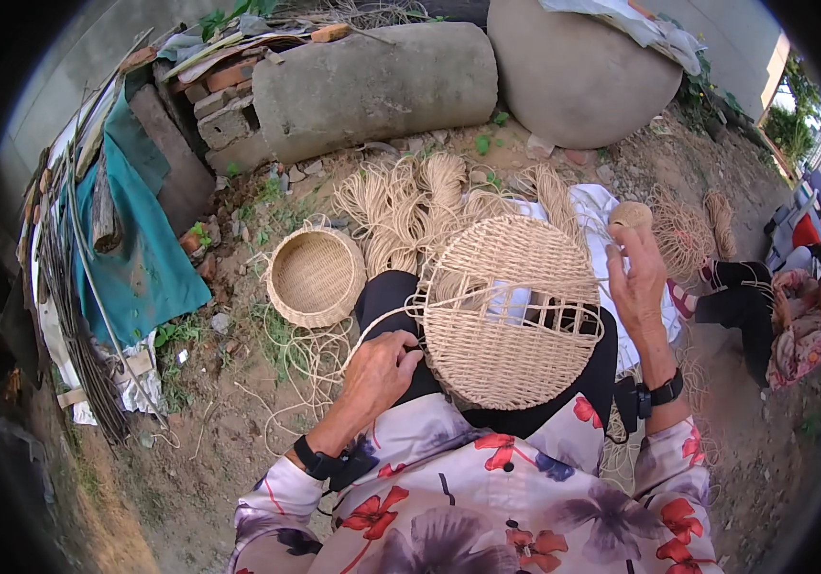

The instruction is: The recorder is weaving a round basket base using natural fibers.

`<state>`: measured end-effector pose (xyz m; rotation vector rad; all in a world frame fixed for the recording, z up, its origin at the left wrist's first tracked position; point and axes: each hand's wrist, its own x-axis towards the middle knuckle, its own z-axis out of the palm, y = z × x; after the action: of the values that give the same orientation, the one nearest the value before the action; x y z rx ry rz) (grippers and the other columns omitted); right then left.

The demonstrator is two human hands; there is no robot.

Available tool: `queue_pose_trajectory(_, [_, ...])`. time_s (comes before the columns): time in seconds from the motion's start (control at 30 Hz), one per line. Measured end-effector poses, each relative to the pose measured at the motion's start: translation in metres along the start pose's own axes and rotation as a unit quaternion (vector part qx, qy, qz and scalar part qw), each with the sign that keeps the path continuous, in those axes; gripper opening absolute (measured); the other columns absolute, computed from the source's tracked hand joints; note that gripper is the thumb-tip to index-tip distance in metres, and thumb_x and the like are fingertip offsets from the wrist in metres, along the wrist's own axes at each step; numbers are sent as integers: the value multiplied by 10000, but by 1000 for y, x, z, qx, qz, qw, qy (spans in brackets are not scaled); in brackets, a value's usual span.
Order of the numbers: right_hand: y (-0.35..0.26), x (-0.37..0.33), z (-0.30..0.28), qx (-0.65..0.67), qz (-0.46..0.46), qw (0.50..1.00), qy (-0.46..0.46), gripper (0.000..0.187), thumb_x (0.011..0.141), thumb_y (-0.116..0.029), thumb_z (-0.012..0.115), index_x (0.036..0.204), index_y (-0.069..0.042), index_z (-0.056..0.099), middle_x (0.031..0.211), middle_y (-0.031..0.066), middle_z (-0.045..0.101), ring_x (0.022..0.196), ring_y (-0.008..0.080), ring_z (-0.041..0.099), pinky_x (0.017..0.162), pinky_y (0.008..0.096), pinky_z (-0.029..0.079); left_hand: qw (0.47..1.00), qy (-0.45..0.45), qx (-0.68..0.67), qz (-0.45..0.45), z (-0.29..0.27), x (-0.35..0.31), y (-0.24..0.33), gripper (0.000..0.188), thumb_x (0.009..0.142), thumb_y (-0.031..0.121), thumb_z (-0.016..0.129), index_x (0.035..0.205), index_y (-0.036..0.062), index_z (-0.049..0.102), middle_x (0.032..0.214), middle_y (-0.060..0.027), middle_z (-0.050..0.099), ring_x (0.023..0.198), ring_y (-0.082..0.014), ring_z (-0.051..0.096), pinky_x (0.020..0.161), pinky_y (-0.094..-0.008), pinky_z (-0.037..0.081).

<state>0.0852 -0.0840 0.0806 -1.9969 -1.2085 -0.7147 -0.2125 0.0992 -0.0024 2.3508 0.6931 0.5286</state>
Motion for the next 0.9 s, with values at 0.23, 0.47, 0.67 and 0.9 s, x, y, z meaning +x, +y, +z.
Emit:
queue_pose_trajectory(0.23, [-77, -36, 95, 60, -186, 955, -222, 110, 832, -141, 677, 856, -52, 617, 778, 127, 582, 755, 328, 599, 709, 425, 476, 998, -24, -53, 34, 11, 0, 3, 136, 856, 139, 681, 898, 11, 699, 832, -150, 706, 702, -323, 680, 645, -417, 531])
queue_pose_trajectory(0.47, [-19, -23, 45, 85, -49, 976, -197, 129, 855, -177, 660, 819, -63, 611, 766, 131, 610, 712, 341, 617, 654, 445, 490, 996, 1, -87, 24, 11, 0, 4, 85, 846, 99, 679, 877, 21, 695, 797, -146, 700, 679, -296, 679, 621, -399, 529])
queue_pose_trajectory(0.67, [-83, -41, 64, 76, -126, 954, -262, 193, 879, -245, 654, 868, -59, 608, 763, 130, 619, 734, 344, 628, 667, 454, 489, 998, -34, -55, -3, 19, 0, 7, 117, 855, 103, 703, 881, -2, 658, 742, -116, 691, 612, -226, 656, 579, -340, 511])
queue_pose_trajectory(0.9, [-23, -42, 37, 146, 7, 957, -250, 240, 919, -231, 618, 807, -26, 564, 706, 187, 583, 682, 408, 598, 606, 476, 452, 996, -16, -82, 26, 16, -4, 3, 100, 844, 89, 708, 872, 17, 645, 713, -109, 684, 595, -250, 655, 562, -360, 510])
